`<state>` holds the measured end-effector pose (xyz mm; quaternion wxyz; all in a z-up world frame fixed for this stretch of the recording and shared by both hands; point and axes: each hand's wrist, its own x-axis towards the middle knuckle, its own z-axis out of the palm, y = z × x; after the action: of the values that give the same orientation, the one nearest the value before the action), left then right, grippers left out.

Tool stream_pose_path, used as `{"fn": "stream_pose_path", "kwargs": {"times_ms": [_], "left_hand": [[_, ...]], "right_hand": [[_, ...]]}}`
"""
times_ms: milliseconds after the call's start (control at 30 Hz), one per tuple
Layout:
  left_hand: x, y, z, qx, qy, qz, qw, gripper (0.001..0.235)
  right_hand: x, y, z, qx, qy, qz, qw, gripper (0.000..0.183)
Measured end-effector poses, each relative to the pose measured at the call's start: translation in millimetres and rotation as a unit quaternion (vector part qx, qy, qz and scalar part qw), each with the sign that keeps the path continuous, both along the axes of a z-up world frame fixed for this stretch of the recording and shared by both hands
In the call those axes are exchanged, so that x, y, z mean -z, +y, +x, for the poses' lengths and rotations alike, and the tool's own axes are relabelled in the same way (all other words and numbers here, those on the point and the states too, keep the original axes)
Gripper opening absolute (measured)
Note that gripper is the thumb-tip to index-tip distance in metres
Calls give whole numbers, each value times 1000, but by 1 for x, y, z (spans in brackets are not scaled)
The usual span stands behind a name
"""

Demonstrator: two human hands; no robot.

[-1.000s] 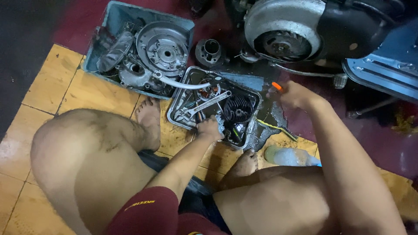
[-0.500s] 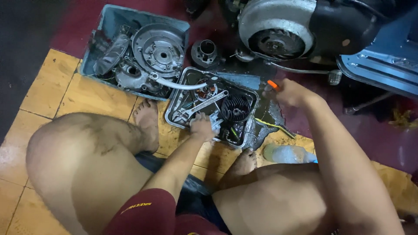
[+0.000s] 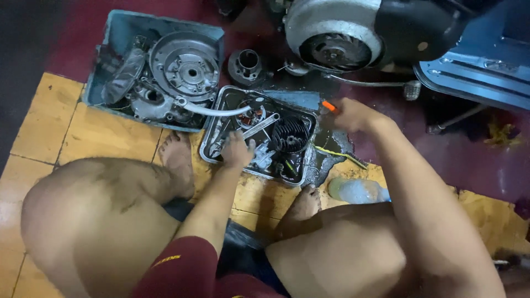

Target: The person sits on the floor and scrubs a scooter engine part with a brush and a cloth. They then pick up a stator assembly and pour liquid from a plastic bottle onto it to clean it.

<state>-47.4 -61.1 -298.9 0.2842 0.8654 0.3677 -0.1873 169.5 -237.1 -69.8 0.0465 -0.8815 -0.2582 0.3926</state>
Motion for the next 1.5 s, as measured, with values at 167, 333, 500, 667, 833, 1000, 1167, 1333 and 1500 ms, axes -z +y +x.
{"fn": "stream_pose_path", "kwargs": {"times_ms": [167,333,500,667,833,1000,1167,1333,1500], "left_hand": [[-2,16,39,-45,-21,-15,999,85],[-13,23,74,-70,-9,-40,997,90],[-64,29,85,-132,-12,-73,989,83],[-55,35,89,-159,-8,-76,984,86],[2,42,99,-160,5,-69,985,99],[22,52,99,-156,-21,-45,987,101],[-86,62,94,-165,-18,-100,981,64],[-92,75,97,-186,-16,-244,951,92],[-52,82,109,-213,-61,-228,948,85]], "right_hand": [[11,3,2,-5,24,17,1000,40],[1,13,-1,4,38,-15,999,46],[23,3,10,32,35,-18,999,44],[7,14,0,22,68,-22,997,46],[16,5,2,24,76,-8,997,42],[7,9,1,28,72,-6,997,40],[-3,9,-4,32,71,-17,997,46],[1,10,-2,17,64,-8,998,47],[19,-5,8,19,62,9,998,48]]}}
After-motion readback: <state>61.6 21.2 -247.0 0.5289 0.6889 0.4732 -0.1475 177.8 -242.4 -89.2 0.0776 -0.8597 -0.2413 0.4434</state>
